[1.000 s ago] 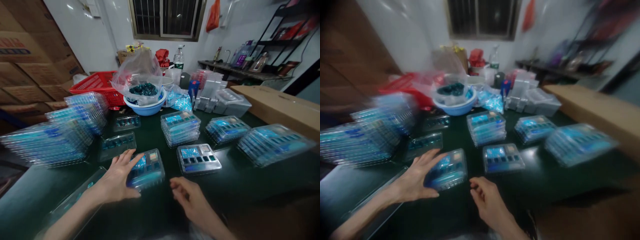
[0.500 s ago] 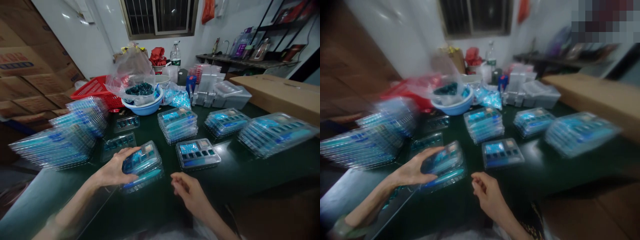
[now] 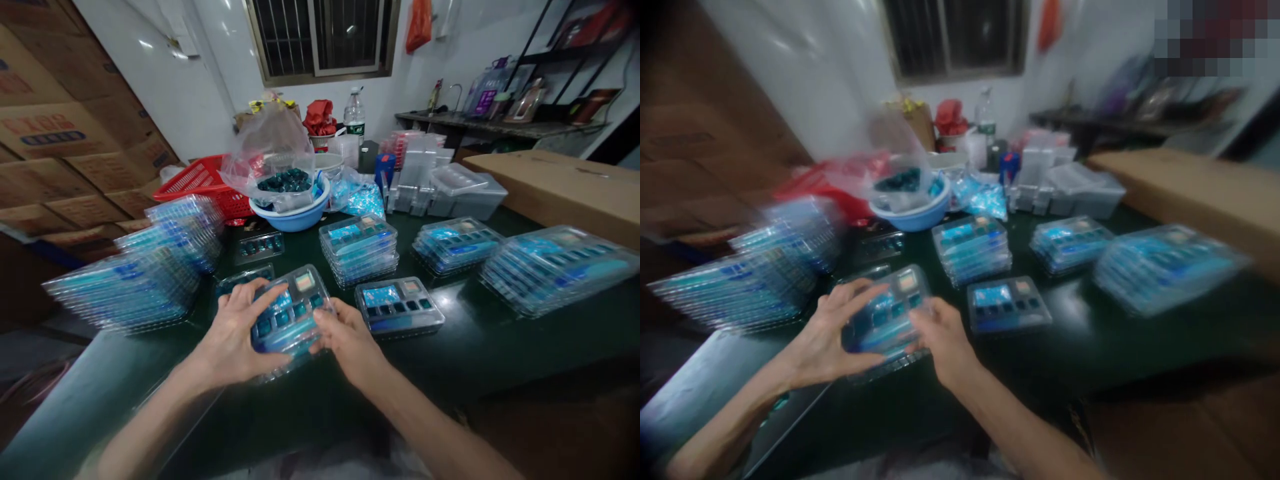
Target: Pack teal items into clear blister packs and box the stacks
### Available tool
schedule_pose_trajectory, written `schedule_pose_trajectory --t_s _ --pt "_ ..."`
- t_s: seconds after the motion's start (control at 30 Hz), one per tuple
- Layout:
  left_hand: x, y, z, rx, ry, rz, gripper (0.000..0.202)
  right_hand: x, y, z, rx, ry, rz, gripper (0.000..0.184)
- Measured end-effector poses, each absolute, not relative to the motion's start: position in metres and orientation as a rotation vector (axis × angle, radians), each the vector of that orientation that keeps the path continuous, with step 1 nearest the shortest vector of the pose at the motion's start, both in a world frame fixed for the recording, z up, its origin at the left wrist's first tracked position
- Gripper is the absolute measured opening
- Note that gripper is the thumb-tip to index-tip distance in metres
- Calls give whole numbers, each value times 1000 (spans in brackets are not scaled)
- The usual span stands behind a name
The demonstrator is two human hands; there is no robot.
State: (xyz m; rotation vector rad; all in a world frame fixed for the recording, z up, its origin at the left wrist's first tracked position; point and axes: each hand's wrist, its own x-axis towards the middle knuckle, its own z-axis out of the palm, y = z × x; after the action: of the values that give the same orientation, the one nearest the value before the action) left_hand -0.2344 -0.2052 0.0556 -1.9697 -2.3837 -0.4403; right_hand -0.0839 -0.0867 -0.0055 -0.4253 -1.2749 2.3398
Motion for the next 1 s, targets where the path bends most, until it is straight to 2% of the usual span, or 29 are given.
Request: schedule_pose_trajectory --t_s 0.1,0.2,0.3,0.37,0.47,0.63,0.77,0.83,1.0 --pt "-243 -207 77 -1707 -2420 -980 78 -92 -80 11 -357 -1247 2307 21" --pt "-251 -211 86 -1211 -2518 -1674 56 -96 -80 27 -283 -1210 2305 18" --pt "-254 -219 75 -916 -2639 -2252 46 -95 -88 27 -315 -1243 2320 19" --pt "-251 -224 63 -721 -2680 -2445 42 -92 -95 18 -399 -1292 2320 20" --pt "-241 -225 48 -469 -2770 -2557 43 -80 -99 -1 -534 -1375 2240 24" --pt "-212 -188 42 -396 -2810 -2787 43 -35 -82 -10 -729 -1388 1937 49" --pt "-183 -134 36 -797 -2744 -2814 31 9 -56 -1 -741 -1325 1764 46" --pt "-170 -110 31 -1100 -2713 -2624 29 28 -45 1 -737 -1259 1725 42" --pt "-153 -90 28 -1731 -2649 -1875 38 56 -40 -10 -790 -1160 1707 43"
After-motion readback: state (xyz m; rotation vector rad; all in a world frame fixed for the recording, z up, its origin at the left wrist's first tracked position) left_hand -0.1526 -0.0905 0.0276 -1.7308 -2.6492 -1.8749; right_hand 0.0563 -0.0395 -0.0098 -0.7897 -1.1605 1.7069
